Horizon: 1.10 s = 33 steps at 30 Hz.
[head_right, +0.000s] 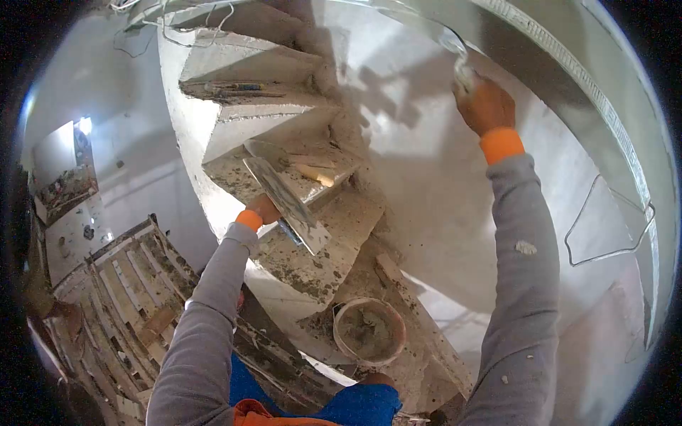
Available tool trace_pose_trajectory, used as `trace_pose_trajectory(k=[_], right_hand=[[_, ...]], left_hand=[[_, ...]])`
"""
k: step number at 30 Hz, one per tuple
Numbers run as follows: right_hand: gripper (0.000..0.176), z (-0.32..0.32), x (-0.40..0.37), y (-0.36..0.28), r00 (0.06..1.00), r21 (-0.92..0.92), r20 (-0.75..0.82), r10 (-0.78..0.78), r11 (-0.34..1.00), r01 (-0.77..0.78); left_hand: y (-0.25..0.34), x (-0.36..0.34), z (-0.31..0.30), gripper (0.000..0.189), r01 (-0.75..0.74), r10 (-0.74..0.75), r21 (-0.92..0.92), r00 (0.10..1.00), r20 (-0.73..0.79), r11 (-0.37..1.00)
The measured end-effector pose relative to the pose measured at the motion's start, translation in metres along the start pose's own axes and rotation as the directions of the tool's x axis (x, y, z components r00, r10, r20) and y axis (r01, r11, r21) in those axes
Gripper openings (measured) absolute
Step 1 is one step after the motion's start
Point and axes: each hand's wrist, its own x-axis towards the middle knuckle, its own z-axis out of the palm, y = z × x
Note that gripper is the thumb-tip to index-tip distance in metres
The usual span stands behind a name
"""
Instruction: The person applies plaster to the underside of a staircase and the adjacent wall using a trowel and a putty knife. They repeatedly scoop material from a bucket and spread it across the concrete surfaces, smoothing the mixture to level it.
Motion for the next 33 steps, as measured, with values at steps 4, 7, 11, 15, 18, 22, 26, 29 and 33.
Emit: trace_pose_trajectory(k=[4,7,11,15,18,22,26,29,33], right_hand=[[0.036,0.008,-0.022,0.005,0.987,0.018,-0.149,-0.057,0.998,0.06],[0.038,0.006,-0.005,-0.009,0.992,-0.14,-0.126,-0.003,0.99,-0.014],[0.036,-0.036,-0.006,-0.027,0.967,0.044,-0.25,-0.057,0.997,0.07],[0.032,-0.059,-0.03,-0.011,0.909,0.108,-0.408,-0.089,0.984,0.145],[0.032,-0.065,-0.05,0.013,0.881,0.15,-0.465,-0.086,0.973,0.175],[0.032,-0.065,-0.069,0.034,0.908,0.284,-0.419,0.006,0.951,0.125],[0.032,-0.058,-0.061,0.024,0.936,0.164,-0.333,-0.113,0.971,0.175],[0.034,-0.053,-0.043,0.025,0.976,0.091,-0.215,-0.037,0.994,0.057],[0.036,-0.038,-0.049,0.054,0.999,-0.086,0.031,0.019,0.996,-0.017]], left_hand=[[-0.009,0.006,0.013,0.04,-0.049,0.04,-0.066,0.99,-0.132,0.997],[-0.005,0.003,0.011,0.039,-0.038,0.031,-0.058,0.993,-0.117,0.998],[-0.001,-0.002,-0.001,0.04,-0.04,0.035,-0.048,0.994,-0.1,0.998],[-0.011,0.009,0.016,0.041,-0.103,0.095,-0.037,0.982,-0.163,0.994],[-0.014,0.011,0.019,0.041,-0.079,0.075,-0.02,0.987,-0.141,0.997],[0.005,-0.005,-0.004,0.042,-0.017,0.014,-0.045,0.998,-0.068,0.999],[0.01,-0.01,-0.009,0.043,-0.018,0.012,-0.074,0.996,-0.084,0.997],[-0.002,0.0,0.005,0.044,-0.067,0.064,-0.031,0.994,-0.085,0.997],[-0.011,0.01,0.014,0.045,-0.047,0.048,0.01,0.996,-0.075,0.999]])
